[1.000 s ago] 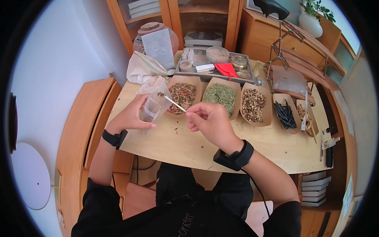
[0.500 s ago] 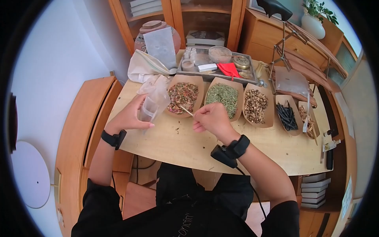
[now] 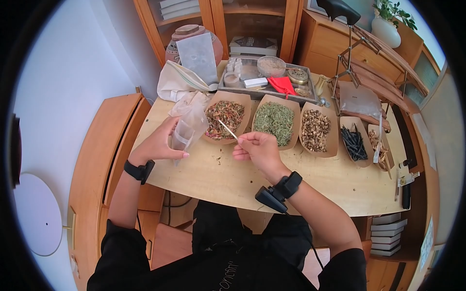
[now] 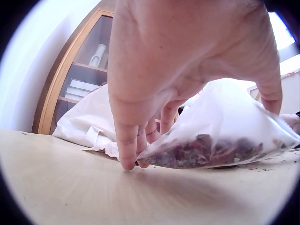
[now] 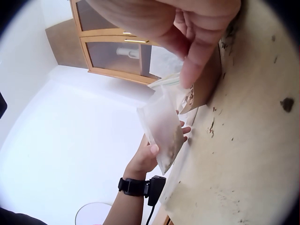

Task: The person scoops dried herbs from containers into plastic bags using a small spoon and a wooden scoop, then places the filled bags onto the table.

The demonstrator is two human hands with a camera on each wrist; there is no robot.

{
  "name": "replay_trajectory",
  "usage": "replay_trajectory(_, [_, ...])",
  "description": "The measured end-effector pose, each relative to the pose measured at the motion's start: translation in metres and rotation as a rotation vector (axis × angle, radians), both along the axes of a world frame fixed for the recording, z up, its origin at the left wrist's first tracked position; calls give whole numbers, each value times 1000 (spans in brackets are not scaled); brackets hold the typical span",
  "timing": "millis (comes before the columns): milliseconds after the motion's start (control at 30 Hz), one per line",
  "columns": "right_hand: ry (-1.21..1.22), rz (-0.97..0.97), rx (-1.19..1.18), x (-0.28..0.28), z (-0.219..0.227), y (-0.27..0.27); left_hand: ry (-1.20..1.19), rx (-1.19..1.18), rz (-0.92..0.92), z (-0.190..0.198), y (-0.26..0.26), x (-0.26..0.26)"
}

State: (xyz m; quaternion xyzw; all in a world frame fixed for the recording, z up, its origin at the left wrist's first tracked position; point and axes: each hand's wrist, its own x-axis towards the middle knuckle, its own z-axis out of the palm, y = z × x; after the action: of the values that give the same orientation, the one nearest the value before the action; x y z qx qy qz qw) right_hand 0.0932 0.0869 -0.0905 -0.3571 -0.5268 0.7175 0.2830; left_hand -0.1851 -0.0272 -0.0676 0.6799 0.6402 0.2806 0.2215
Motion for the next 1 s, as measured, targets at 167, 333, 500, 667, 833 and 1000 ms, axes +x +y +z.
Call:
replay_trajectory(167, [45, -29, 34, 8, 9, 1, 17, -8, -1, 6, 1, 4])
replay_trajectory(333, [98, -26, 132, 18, 34, -4, 3, -17, -12, 2, 6, 3])
replay_trajectory(500, [-40, 139, 477, 15, 36, -17, -3, -21, -26, 3, 12, 9])
replay_trajectory(667, [-116, -131, 648, 15, 43, -22, -4, -1, -24, 5, 9, 10])
replay_trajectory(833, [-268, -3, 418, 12, 42, -10, 11, -6, -29, 1, 7, 5])
replay_trajectory(1000, [-247, 30, 315, -3, 19, 0, 4, 28, -32, -3, 4, 2])
